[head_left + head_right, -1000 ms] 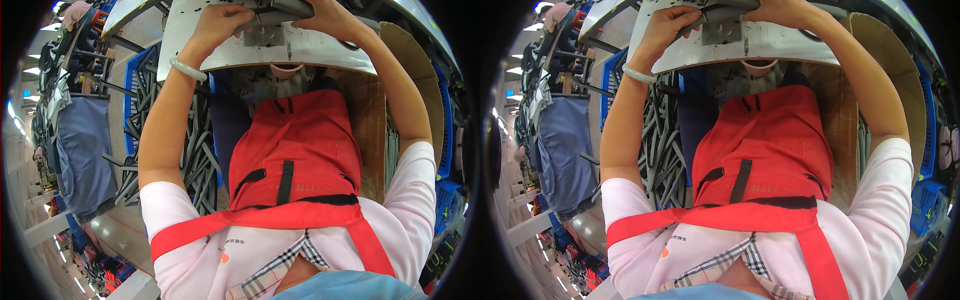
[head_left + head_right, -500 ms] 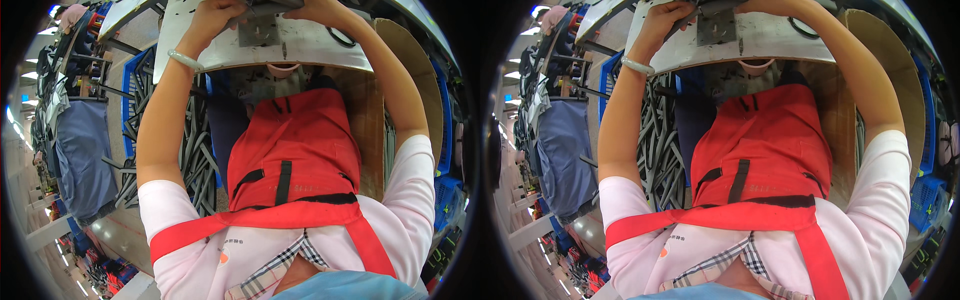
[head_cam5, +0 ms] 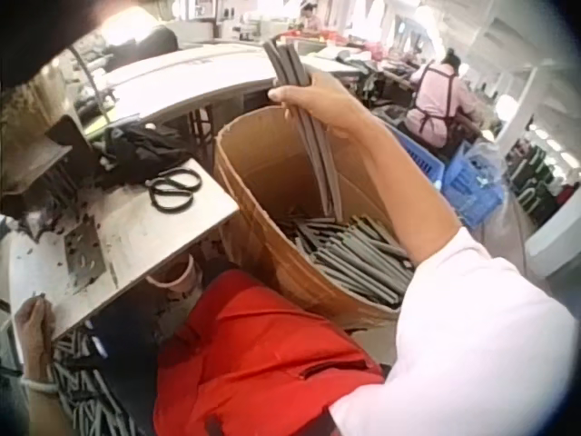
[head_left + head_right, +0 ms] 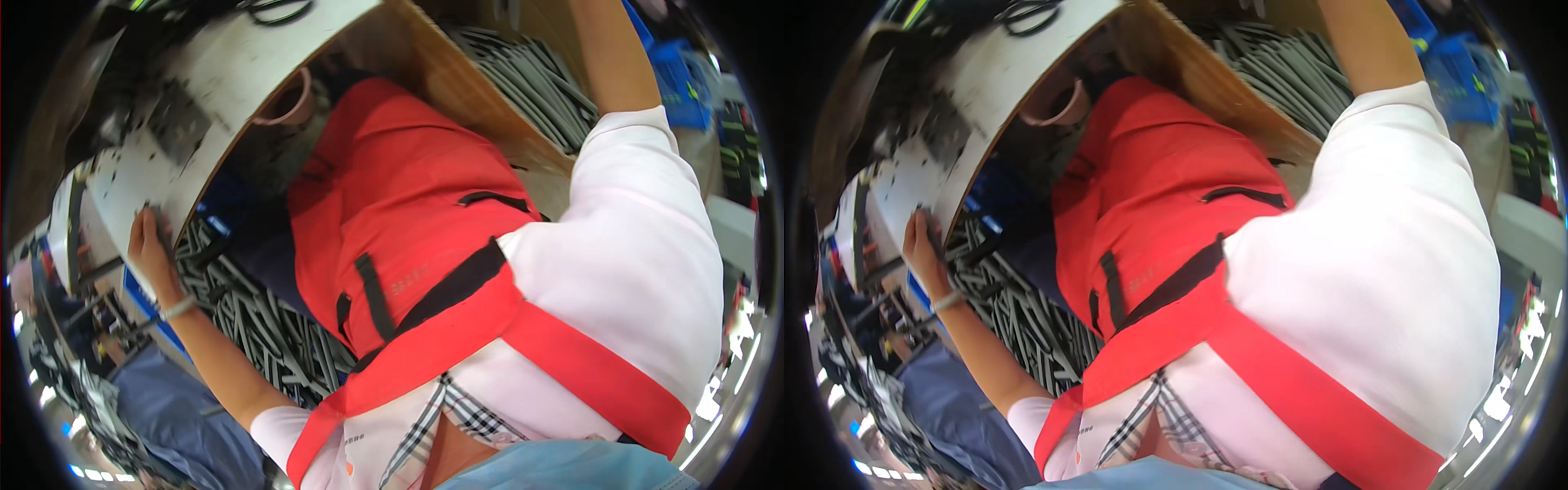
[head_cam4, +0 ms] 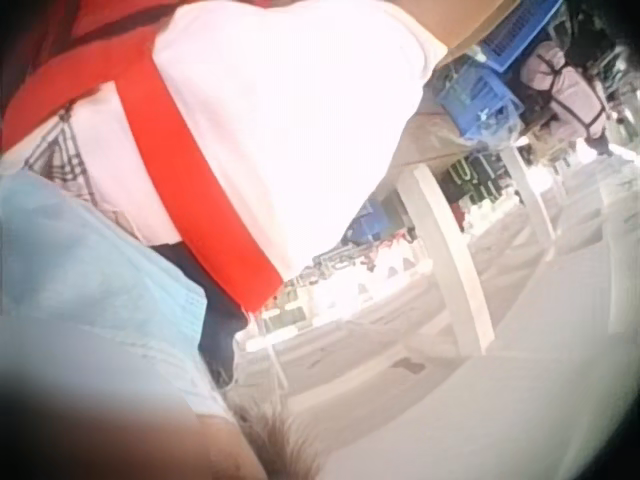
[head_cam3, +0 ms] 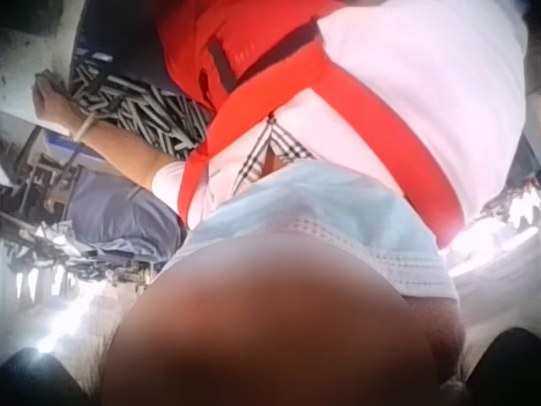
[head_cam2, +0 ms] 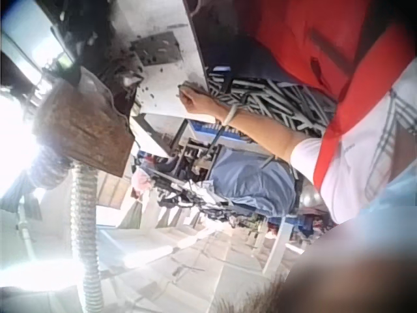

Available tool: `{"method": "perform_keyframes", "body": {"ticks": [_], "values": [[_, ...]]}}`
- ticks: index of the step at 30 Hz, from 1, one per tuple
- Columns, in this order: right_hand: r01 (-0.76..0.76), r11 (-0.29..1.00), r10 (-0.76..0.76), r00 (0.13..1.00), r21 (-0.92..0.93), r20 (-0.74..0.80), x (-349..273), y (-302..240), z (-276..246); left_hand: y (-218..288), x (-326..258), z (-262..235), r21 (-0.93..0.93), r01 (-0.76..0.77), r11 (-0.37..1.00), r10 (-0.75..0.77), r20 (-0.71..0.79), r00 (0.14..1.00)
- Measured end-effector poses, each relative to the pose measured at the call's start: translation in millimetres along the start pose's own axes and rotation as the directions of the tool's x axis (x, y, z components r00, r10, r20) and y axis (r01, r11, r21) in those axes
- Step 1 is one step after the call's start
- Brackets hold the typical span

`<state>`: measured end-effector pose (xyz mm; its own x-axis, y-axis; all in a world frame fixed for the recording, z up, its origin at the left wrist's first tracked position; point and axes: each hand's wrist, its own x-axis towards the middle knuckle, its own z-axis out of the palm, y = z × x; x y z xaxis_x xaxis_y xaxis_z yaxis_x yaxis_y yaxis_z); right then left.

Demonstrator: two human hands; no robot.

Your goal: A worker at a manufacturing station processes and organizes rubber strips using a machine and hand tools.

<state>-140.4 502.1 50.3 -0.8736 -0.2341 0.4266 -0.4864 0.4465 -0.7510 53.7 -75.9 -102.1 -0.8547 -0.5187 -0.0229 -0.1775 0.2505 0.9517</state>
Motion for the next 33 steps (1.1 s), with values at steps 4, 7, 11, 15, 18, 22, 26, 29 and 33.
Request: {"method": "perform_keyframes", "body": {"ticks": [4, 7, 11, 15, 18, 22, 26, 29, 33], "values": [[-0.450, 0.886, 0.452, 0.892, -0.108, -0.012, -85, 110, -69, -5, -10, 12, -0.074, -0.004, 0.997, 0.003, -0.016, 1.000], [-0.580, 0.716, 0.631, 0.775, -0.389, 0.007, -190, 254, -107, 8, -11, 17, -0.012, -0.046, 0.999, 0.046, -0.025, 0.999], [-0.441, 0.519, 0.629, 0.777, -0.732, -0.023, -292, 320, -104, 2, -5, 10, 0.035, -0.003, 0.999, 0.002, 0.025, 1.000], [-0.462, 0.489, 0.659, 0.751, -0.740, -0.033, -276, 308, -91, 4, -6, 4, 0.058, -0.006, 0.998, -0.001, 0.126, 0.992], [-0.486, 0.730, 0.498, 0.860, -0.481, -0.112, -194, 250, -54, 25, -24, 17, 0.116, -0.080, 0.990, 0.064, 0.134, 0.989], [-0.136, 0.989, 0.139, 0.989, -0.060, 0.049, -92, 104, 37, 26, -30, 20, 0.085, -0.011, 0.996, -0.005, 0.185, 0.983], [0.415, 0.896, -0.392, 0.906, -0.156, 0.158, -35, 54, 134, 35, -42, 45, -0.040, 0.007, 0.999, 0.007, 0.321, 0.947], [0.352, 0.873, -0.257, 0.920, -0.337, 0.296, 2, 41, 174, 51, -57, 52, -0.175, 0.048, 0.983, 0.018, 0.362, 0.932], [0.240, 0.825, 0.073, 0.852, -0.511, 0.518, 34, 24, 188, 78, -76, 55, -0.054, -0.043, 0.998, 0.055, 0.241, 0.969]]}}
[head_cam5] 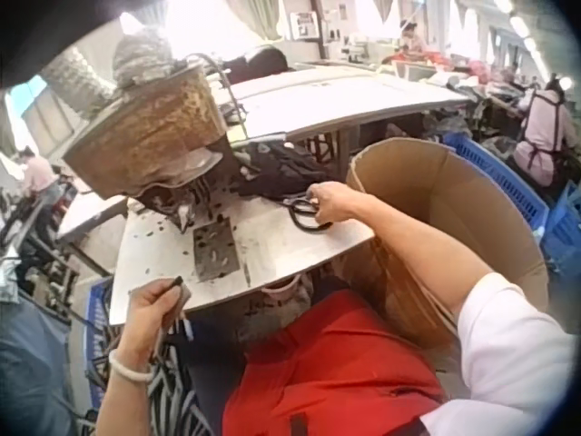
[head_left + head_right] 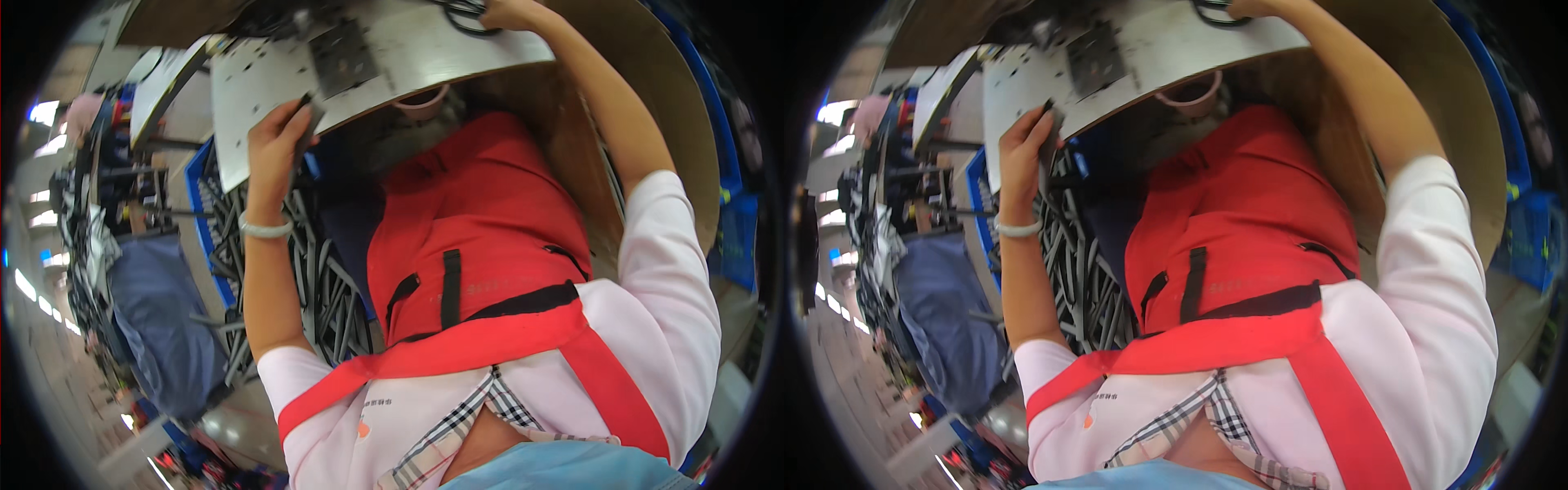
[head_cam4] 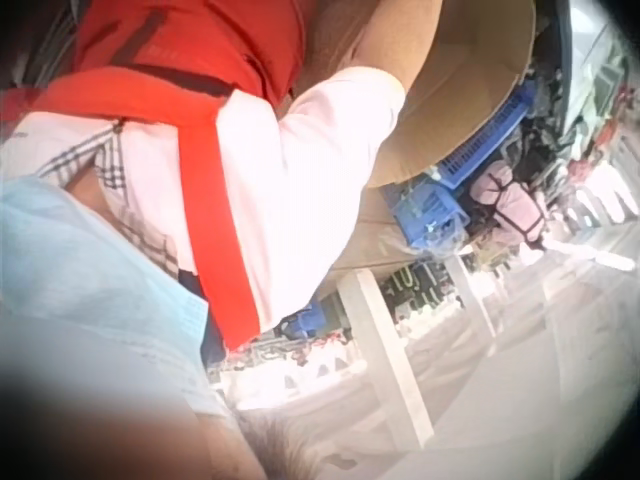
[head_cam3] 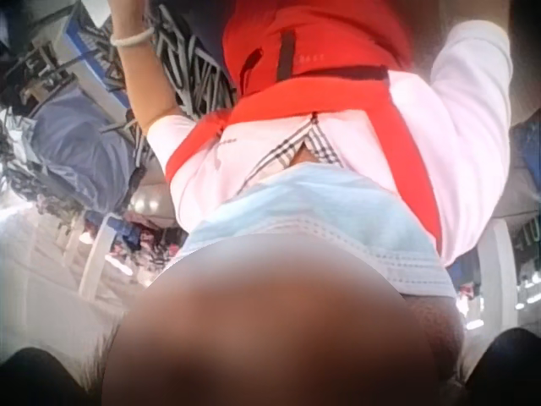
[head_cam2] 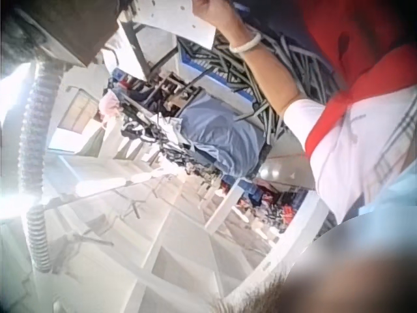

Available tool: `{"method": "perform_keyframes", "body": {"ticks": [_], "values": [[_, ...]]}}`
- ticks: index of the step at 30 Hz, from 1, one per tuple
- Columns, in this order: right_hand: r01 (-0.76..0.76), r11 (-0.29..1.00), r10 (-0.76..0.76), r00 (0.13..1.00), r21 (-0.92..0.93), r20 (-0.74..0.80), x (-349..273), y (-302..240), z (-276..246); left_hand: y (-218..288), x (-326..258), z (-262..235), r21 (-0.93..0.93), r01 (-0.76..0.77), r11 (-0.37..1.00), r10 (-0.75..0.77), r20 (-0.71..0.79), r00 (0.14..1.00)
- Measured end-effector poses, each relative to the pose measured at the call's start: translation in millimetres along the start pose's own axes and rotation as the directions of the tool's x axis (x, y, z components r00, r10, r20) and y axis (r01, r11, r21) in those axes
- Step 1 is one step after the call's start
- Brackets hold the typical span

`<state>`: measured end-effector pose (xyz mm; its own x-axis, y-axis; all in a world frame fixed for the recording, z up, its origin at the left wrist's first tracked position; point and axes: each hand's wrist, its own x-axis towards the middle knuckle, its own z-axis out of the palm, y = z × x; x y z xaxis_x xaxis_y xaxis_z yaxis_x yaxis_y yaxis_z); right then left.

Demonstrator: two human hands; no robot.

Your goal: A worker at a manufacturing station processes and organizes rubber strips using a machine and hand tools.

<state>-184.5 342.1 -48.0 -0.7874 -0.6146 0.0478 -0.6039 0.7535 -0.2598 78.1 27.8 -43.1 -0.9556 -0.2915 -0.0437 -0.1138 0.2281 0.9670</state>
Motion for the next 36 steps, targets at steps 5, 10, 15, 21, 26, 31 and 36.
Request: {"method": "perform_keyframes", "body": {"ticks": [5, 10, 15, 21, 26, 31, 36], "values": [[0.260, 0.899, -0.274, 0.962, 0.353, -0.008, -44, -42, 48, 19, -3, 11, -0.059, -0.026, 0.998, 0.022, -0.066, 0.998], [0.030, 0.573, -0.259, 0.955, 0.819, 0.147, -117, -133, 62, 15, 0, 17, -0.087, -0.070, 0.994, 0.065, -0.060, 0.996], [0.077, 0.537, -0.216, 0.975, 0.840, 0.049, -121, -147, 71, 14, 1, 22, -0.026, -0.079, 0.997, 0.079, 0.003, 0.997], [-0.023, 0.496, -0.180, 0.975, 0.868, 0.128, -110, -140, 67, 12, 6, 27, -0.036, -0.077, 0.996, 0.079, 0.052, 0.996], [-0.070, 0.486, -0.199, 0.962, 0.871, 0.188, -104, -129, 56, 16, 8, 28, -0.080, -0.062, 0.995, 0.067, 0.055, 0.996], [0.003, 0.528, -0.026, 1.000, 0.849, 0.012, -76, -104, 46, 28, 15, 16, -0.062, -0.116, 0.991, 0.117, 0.019, 0.993], [0.163, 0.976, -0.101, 0.926, 0.146, -0.363, -16, -7, 47, 48, 47, 9, 0.286, -0.252, 0.925, 0.279, -0.059, 0.958]]}}
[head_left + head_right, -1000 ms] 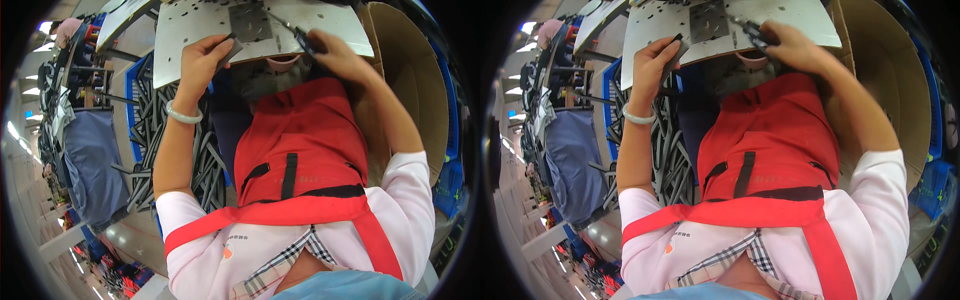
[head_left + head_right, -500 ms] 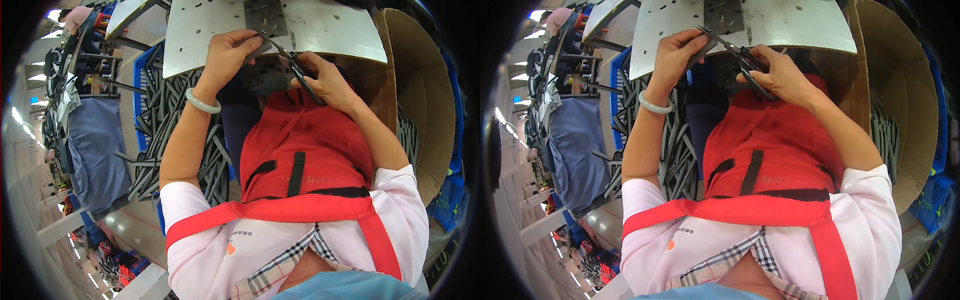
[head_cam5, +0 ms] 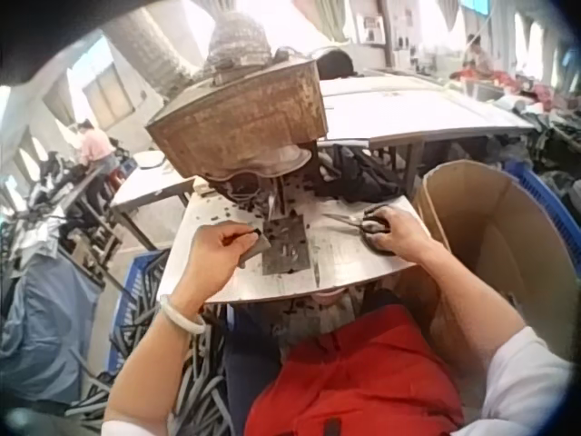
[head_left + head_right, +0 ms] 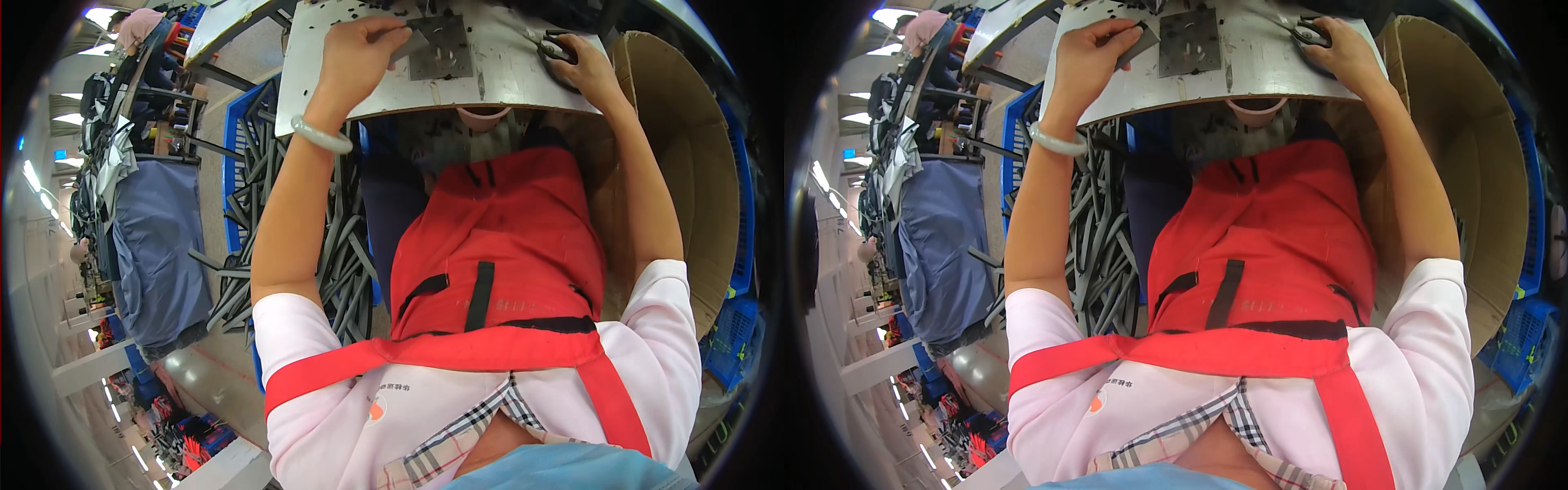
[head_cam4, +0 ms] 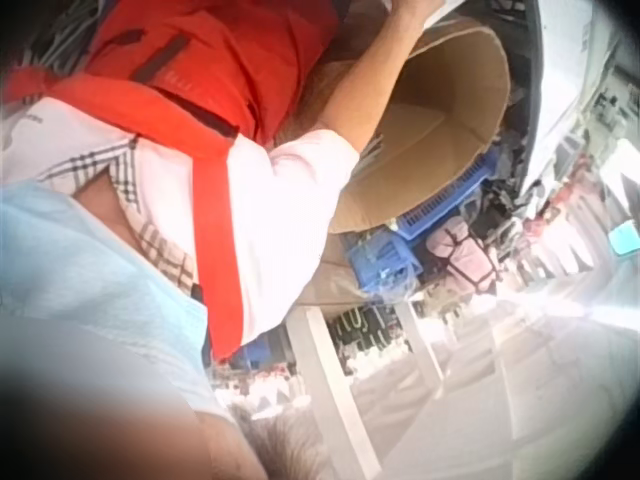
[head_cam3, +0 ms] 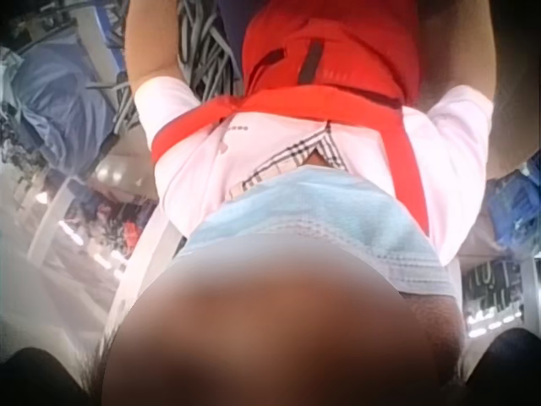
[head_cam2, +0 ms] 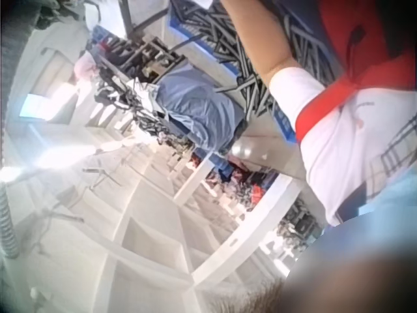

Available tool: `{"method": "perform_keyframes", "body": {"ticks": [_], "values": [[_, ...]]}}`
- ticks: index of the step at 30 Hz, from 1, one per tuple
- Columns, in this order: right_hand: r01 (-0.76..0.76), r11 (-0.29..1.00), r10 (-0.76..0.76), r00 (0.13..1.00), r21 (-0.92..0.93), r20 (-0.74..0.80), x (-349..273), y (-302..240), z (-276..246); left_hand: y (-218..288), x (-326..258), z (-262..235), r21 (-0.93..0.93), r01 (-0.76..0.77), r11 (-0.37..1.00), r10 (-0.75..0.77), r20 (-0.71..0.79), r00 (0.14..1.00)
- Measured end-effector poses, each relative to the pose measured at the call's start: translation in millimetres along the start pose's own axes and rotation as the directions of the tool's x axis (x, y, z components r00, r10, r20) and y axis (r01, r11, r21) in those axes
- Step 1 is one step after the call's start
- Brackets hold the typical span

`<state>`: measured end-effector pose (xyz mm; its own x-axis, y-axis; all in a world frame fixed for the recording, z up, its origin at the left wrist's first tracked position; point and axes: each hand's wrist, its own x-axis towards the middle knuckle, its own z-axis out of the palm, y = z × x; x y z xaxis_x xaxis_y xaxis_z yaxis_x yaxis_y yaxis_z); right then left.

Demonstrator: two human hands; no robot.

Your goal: A worker at a manufacturing station processes and organizes rubber strips using a machine and hand tools.

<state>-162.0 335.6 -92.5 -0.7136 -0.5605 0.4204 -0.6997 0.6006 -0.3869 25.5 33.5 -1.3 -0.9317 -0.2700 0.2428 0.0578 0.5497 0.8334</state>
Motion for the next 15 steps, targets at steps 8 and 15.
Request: {"method": "perform_keyframes", "body": {"ticks": [8, 15], "values": [[0.239, 0.971, -0.238, 0.964, -0.006, -0.122, -14, -48, -2, 6, 20, -17, -0.342, -0.260, 0.903, 0.336, 0.185, 0.923], [0.723, 0.674, -0.729, 0.684, 0.151, -0.016, -77, -193, 33, 16, -21, 50, 0.129, -0.218, 0.967, 0.159, 0.363, 0.918]]}}
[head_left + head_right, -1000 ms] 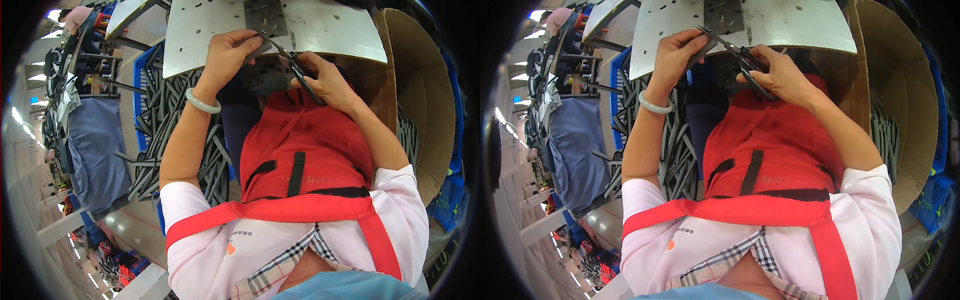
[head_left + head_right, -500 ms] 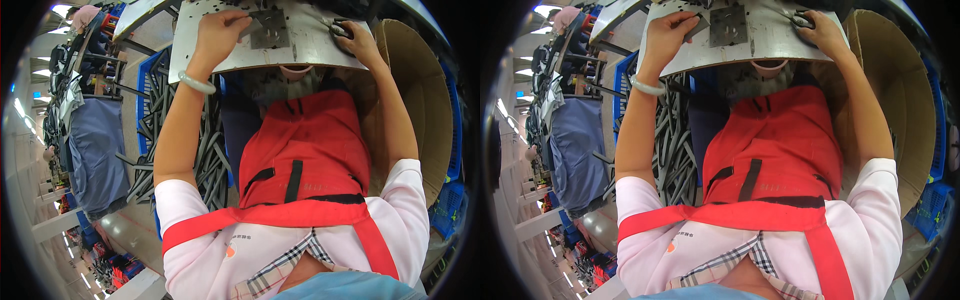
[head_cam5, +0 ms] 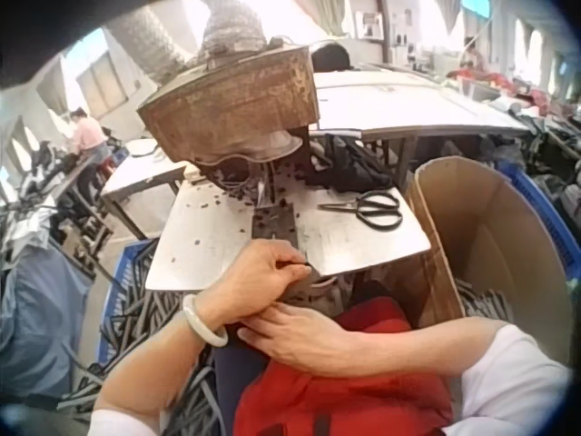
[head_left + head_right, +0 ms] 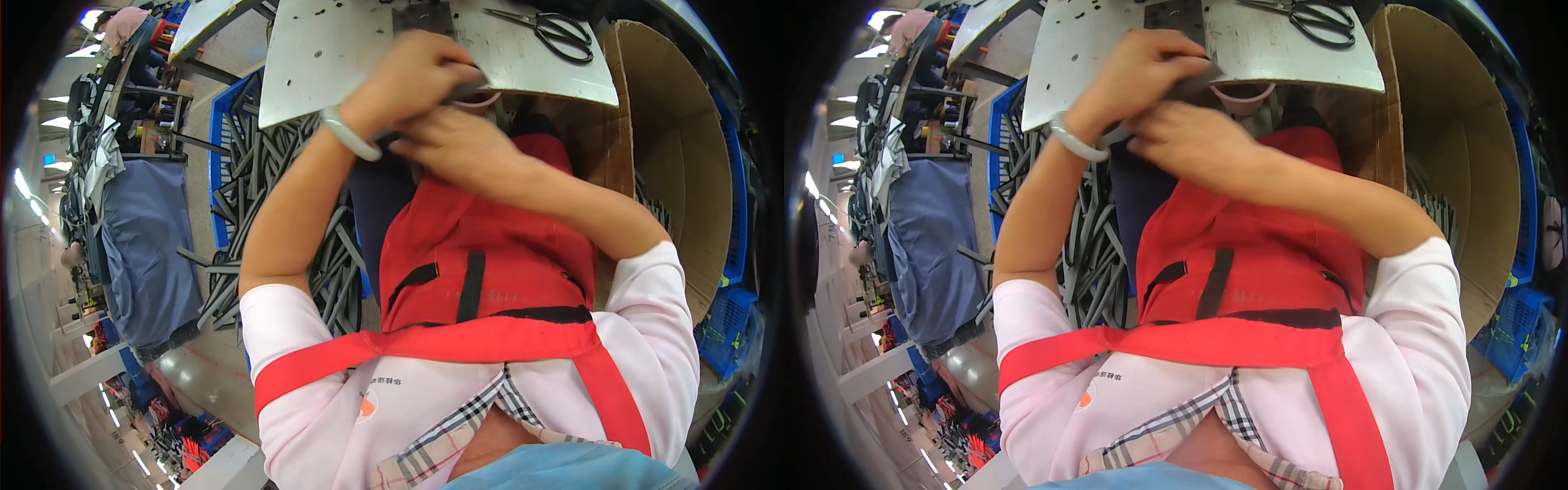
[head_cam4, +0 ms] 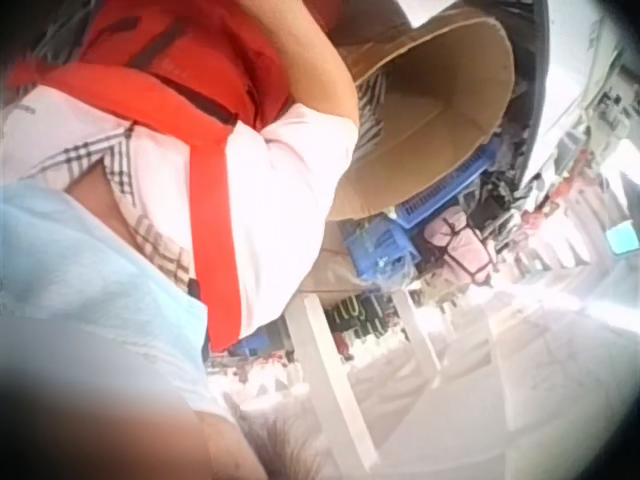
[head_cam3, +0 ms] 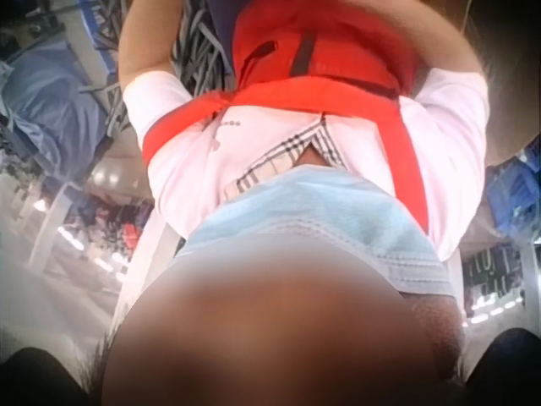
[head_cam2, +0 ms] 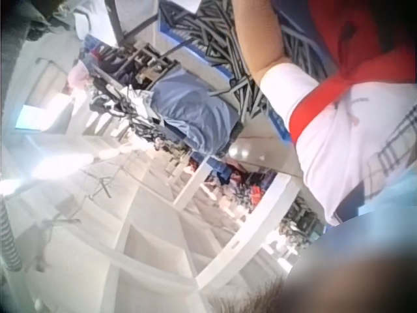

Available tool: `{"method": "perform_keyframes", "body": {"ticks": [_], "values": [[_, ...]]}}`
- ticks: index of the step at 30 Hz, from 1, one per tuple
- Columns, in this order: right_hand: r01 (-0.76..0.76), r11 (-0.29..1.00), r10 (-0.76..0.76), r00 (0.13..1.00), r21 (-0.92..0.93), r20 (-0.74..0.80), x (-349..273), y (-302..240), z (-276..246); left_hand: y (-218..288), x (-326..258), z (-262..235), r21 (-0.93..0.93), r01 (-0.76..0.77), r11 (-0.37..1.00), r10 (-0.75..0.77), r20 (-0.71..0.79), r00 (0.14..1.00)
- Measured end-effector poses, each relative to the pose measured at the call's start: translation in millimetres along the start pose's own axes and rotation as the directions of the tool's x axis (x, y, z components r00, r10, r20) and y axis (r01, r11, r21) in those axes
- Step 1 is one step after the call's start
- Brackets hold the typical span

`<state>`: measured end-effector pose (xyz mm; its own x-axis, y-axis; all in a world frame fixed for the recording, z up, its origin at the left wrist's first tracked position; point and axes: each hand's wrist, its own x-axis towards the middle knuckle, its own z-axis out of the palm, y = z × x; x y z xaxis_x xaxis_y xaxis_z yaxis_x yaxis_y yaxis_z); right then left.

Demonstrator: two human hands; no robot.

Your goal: A worker at a manufacturing station processes and organizes rubber strips using a machine and hand tools.

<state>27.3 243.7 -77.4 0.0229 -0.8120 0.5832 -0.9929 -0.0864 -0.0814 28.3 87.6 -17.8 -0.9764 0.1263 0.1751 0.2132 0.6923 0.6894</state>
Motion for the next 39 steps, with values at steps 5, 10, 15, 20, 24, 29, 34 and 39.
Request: {"method": "perform_keyframes", "body": {"ticks": [5, 10, 15, 20, 24, 29, 34, 39], "values": [[-0.260, 0.817, 0.279, 0.959, 0.515, 0.042, -15, 7, 74, 30, -6, 49, -0.070, -0.172, 0.983, 0.168, -0.053, 0.984], [-0.462, 0.887, 0.422, 0.824, 0.015, 0.379, 1, 40, -27, -47, -65, -1, -0.109, 0.249, 0.962, -0.228, 0.173, 0.958], [-0.520, 0.847, 0.422, 0.782, 0.108, 0.458, -9, 56, -67, -39, -88, 1, -0.353, 0.315, 0.881, -0.298, 0.102, 0.949], [-0.530, 0.821, 0.437, 0.823, 0.213, 0.364, 15, 53, -83, 10, -58, -28, -0.389, 0.188, 0.902, -0.200, 0.011, 0.980], [-0.557, 0.827, 0.522, 0.813, 0.082, 0.259, 37, 67, -96, -3, -34, -46, -0.241, 0.141, 0.960, -0.161, -0.063, 0.985], [-0.576, 0.818, 0.566, 0.803, -0.006, 0.187, 43, 81, -92, -5, -14, -52, -0.246, 0.167, 0.955, -0.195, -0.093, 0.976], [-0.504, 0.833, 0.553, 0.751, -0.227, 0.362, 73, 74, -118, -13, -9, -57, -0.263, 0.138, 0.955, -0.181, -0.144, 0.973], [-0.493, 0.838, 0.546, 0.774, -0.235, 0.321, 62, 106, -96, -25, 3, -57, -0.244, 0.157, 0.957, -0.196, -0.147, 0.970]]}}
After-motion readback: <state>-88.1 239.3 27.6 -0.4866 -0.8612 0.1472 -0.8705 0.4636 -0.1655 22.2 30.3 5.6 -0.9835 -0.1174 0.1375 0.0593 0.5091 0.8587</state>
